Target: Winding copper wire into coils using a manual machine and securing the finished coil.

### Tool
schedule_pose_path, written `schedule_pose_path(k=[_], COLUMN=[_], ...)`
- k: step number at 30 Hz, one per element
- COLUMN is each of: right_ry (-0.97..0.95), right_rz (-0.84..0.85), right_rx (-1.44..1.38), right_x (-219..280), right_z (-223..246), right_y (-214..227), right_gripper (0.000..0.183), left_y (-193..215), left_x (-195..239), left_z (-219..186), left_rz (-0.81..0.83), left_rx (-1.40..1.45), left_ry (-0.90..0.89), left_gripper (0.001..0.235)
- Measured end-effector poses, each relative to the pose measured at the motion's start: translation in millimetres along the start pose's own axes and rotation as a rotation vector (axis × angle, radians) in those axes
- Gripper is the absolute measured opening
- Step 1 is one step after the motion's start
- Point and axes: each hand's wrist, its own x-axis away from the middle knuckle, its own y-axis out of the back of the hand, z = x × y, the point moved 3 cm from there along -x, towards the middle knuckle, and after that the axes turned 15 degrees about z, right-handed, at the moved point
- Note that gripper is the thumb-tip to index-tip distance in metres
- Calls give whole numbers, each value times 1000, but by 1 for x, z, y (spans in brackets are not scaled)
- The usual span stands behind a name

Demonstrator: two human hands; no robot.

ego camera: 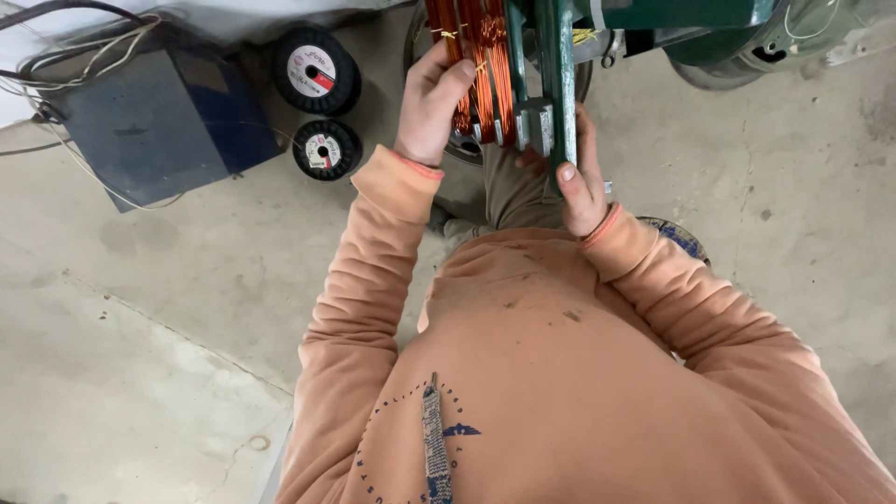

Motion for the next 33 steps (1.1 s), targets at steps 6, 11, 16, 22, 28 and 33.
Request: schedule_pose_path(k=[6, 11, 16, 22, 28, 33], right_ry=[-20, -29, -22, -21, -19, -23], right_rz=[4, -13, -14, -18, -11, -26], right_rx=[8, -6, -10, -10, -10, -33], right_x=[2, 3, 2, 1, 0, 2], right_z=[1, 0, 0, -2, -1, -3], right_y=[-1, -1, 0, 1, -1, 0], right_gripper=[103, 102, 102, 102, 102, 103], left_y=[-6, -1, -2, 1, 7, 1], left_x=[8, 3, -1, -23, -30, -18], left_z=[-11, -22, -34, -35, -42, -41], left_rz=[11, 81, 110, 30, 34, 41], left_rx=[43, 42, -35, 24, -2, 132], left_ry=[32, 66, 130, -8, -25, 114], left_gripper=[25, 25, 22, 21, 21, 25])
